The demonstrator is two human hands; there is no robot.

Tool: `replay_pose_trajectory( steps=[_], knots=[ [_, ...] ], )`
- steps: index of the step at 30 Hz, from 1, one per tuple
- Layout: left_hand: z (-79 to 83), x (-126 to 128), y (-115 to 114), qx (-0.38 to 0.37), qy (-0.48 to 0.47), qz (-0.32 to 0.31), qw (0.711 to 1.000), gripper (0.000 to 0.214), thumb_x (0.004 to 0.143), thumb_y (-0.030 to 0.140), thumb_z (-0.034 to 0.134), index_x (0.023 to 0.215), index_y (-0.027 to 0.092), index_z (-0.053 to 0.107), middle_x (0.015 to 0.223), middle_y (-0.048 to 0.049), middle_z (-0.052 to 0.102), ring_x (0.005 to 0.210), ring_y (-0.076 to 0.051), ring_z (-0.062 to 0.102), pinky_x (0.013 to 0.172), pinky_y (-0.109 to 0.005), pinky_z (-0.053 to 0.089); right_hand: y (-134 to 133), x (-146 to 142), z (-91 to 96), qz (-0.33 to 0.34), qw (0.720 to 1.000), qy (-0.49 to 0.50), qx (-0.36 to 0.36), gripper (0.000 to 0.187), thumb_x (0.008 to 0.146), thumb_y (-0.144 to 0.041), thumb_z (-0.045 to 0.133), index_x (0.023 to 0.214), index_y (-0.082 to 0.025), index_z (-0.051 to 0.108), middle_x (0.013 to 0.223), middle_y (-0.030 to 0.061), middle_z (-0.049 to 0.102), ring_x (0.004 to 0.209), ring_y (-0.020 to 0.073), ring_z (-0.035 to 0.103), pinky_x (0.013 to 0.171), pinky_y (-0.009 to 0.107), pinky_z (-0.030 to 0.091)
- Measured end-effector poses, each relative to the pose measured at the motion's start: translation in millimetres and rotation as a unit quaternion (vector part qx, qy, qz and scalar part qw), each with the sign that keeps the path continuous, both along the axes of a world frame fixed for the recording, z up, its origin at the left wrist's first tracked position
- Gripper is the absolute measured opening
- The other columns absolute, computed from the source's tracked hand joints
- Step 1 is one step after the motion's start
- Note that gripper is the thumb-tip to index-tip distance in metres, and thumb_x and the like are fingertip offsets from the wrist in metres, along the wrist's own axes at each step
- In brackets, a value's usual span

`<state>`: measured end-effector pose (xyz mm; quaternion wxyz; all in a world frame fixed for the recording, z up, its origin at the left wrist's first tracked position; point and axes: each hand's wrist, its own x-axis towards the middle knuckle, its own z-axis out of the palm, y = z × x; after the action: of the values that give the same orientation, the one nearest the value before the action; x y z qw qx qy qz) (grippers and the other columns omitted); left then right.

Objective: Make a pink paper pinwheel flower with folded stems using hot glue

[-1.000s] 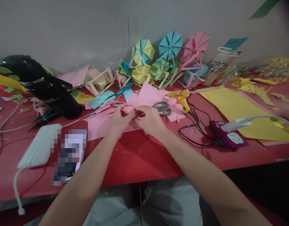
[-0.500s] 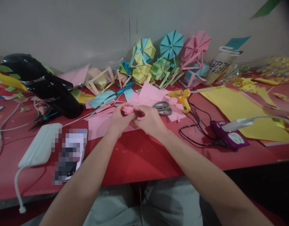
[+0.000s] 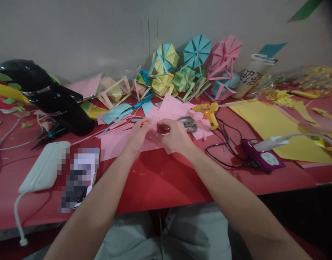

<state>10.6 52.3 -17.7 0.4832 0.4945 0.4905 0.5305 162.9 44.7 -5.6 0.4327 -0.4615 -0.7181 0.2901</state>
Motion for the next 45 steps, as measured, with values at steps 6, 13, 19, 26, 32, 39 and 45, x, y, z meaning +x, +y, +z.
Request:
replay_pose_trajectory(
  steps=[6, 13, 19, 26, 32, 39, 45],
  knots=[
    [12.5, -6.8, -0.7, -0.011, -0.081, -0.013, 0.997, 0.033, 0.070, 0.030, 0.061, 0.101, 0.020, 0.067, 0.116, -0.0088, 0.071, 0.119, -0.026, 0.062, 0.110, -0.044, 0.044, 0.5, 6.0, 7.9, 0.020, 1.000, -0.005, -0.007, 0.009, 0.066, -0.013, 0.064, 0.074, -0.017, 0.064, 0.072, -0.0006, 0.062, 0.066, 0.0126, 0.053, 0.066, 0.027, 0.044],
    [15.2, -12.1, -3.9, 0.085, 0.040, -0.135, 0.986, 0.044, 0.063, 0.022, 0.078, 0.106, 0.019, 0.071, 0.116, -0.0104, 0.071, 0.113, -0.028, 0.065, 0.108, -0.047, 0.047, -2.2, 17.7, 21.1, 0.049, 0.996, -0.060, 0.049, 0.014, 0.072, -0.012, 0.065, 0.081, -0.020, 0.072, 0.084, 0.0027, 0.064, 0.079, 0.0164, 0.059, 0.074, 0.031, 0.047],
    [13.5, -11.2, -5.8, 0.135, 0.109, -0.108, 0.979, 0.035, 0.070, 0.029, 0.082, 0.102, 0.019, 0.075, 0.105, -0.0084, 0.076, 0.099, -0.023, 0.070, 0.097, -0.041, 0.055, 3.7, 28.2, 14.5, 0.078, 0.995, -0.014, 0.066, 0.026, 0.073, -0.017, 0.067, 0.098, -0.019, 0.068, 0.091, 0.0035, 0.070, 0.081, 0.0171, 0.063, 0.076, 0.033, 0.052],
    [10.7, -11.5, -5.0, 0.153, 0.088, -0.101, 0.979, 0.020, 0.070, 0.024, 0.079, 0.088, 0.019, 0.072, 0.089, -0.0039, 0.076, 0.086, -0.020, 0.072, 0.087, -0.036, 0.059, 3.0, 30.5, 14.7, 0.096, 0.991, 0.002, 0.096, 0.033, 0.076, -0.021, 0.067, 0.108, -0.020, 0.063, 0.097, 0.0045, 0.071, 0.085, 0.0171, 0.066, 0.081, 0.035, 0.056],
    [11.6, -11.2, -5.9, 0.172, 0.110, -0.089, 0.975, 0.016, 0.073, 0.023, 0.076, 0.087, 0.019, 0.070, 0.086, -0.0032, 0.074, 0.083, -0.018, 0.071, 0.085, -0.035, 0.059, 4.5, 34.1, 17.7, 0.107, 0.985, -0.051, 0.127, 0.016, 0.082, -0.023, 0.070, 0.097, -0.020, 0.071, 0.097, 0.0059, 0.073, 0.087, 0.0185, 0.067, 0.078, 0.033, 0.054],
    [11.6, -11.8, -9.5, 0.197, 0.187, -0.072, 0.960, 0.012, 0.079, 0.023, 0.068, 0.091, 0.020, 0.067, 0.093, -0.0040, 0.073, 0.087, -0.019, 0.069, 0.087, -0.036, 0.057, 4.3, 36.9, 18.4, 0.104, 0.980, -0.085, 0.144, 0.021, 0.086, -0.034, 0.071, 0.100, -0.018, 0.075, 0.092, 0.0067, 0.075, 0.081, 0.0180, 0.066, 0.074, 0.032, 0.052],
    [14.6, -11.5, -13.3, 0.238, 0.262, -0.073, 0.932, 0.008, 0.083, 0.021, 0.060, 0.091, 0.020, 0.063, 0.093, -0.0040, 0.070, 0.088, -0.019, 0.065, 0.083, -0.035, 0.054, 5.3, 36.0, 15.1, 0.118, 0.978, -0.084, 0.148, 0.016, 0.087, -0.027, 0.068, 0.097, -0.019, 0.077, 0.086, 0.0040, 0.075, 0.075, 0.0156, 0.063, 0.070, 0.030, 0.050]
  ],
)
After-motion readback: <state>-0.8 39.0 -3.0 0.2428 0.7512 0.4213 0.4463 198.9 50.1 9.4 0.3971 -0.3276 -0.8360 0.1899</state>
